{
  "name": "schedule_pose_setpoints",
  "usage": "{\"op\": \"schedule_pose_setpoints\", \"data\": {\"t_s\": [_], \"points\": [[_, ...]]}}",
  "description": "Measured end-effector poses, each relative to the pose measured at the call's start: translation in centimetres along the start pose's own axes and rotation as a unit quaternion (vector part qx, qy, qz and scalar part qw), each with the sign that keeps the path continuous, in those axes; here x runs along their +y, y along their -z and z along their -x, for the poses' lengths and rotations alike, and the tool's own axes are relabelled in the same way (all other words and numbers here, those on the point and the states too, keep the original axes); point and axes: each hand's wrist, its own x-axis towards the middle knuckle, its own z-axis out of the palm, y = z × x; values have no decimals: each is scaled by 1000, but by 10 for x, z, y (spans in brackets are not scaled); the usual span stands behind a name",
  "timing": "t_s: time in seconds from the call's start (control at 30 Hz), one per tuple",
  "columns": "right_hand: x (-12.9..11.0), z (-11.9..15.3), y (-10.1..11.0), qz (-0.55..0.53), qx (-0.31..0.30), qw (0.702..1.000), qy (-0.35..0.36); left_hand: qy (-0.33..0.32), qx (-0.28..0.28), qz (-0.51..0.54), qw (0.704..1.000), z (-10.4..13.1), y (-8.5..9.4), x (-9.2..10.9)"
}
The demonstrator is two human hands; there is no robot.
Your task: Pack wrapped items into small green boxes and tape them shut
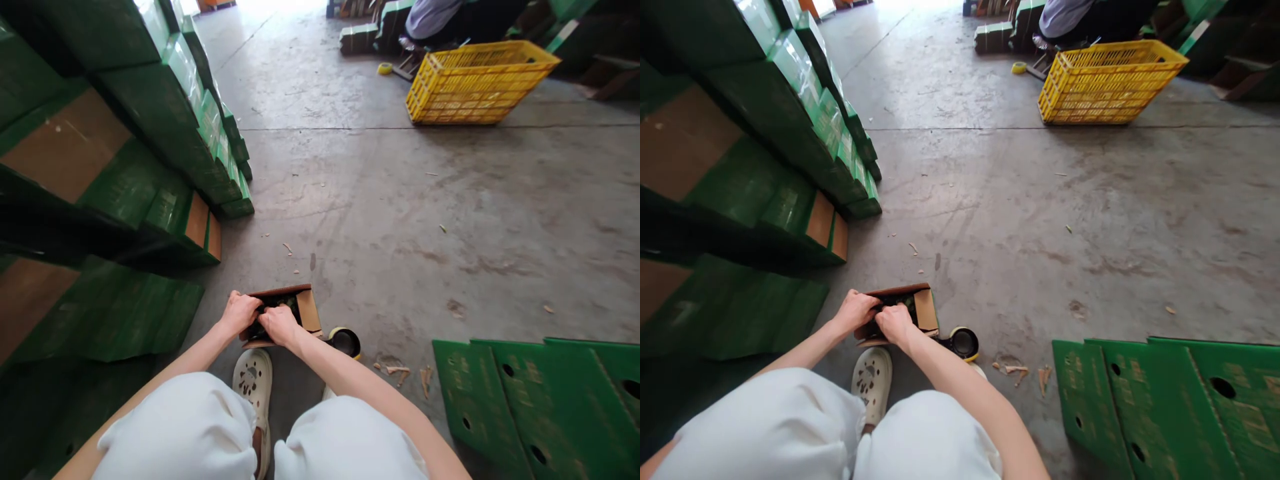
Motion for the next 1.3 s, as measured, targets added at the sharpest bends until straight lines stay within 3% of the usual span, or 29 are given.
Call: {"op": "schedule_pose_setpoints", "data": {"t_s": [0.3, 0.6, 0.67, 0.8, 0.87, 0.93, 1.1, 1.3], "points": [[3, 16, -3, 16, 15, 999, 33, -31, 39, 12, 999, 16, -12, -7], [2, -2, 0, 19, 4, 999, 47, -42, 52, 14, 998, 7, -14, -13], [6, 1, 1, 16, 9, 998, 55, -53, 80, 23, 995, 10, -18, -16], [19, 14, 6, 3, 33, 997, 64, -71, 192, 85, 975, 18, -30, -25], [22, 19, 9, -10, 36, 998, 57, -87, 216, 102, 967, 20, -32, -28], [20, 20, 10, -26, 32, 998, 37, -118, 197, 87, 970, 21, -29, -30], [7, 11, 8, -63, 15, 997, -32, -141, 73, -66, 985, 23, -11, -20], [5, 19, 9, -74, -8, 997, -34, -142, 63, -146, 977, 37, -6, 11]]}}
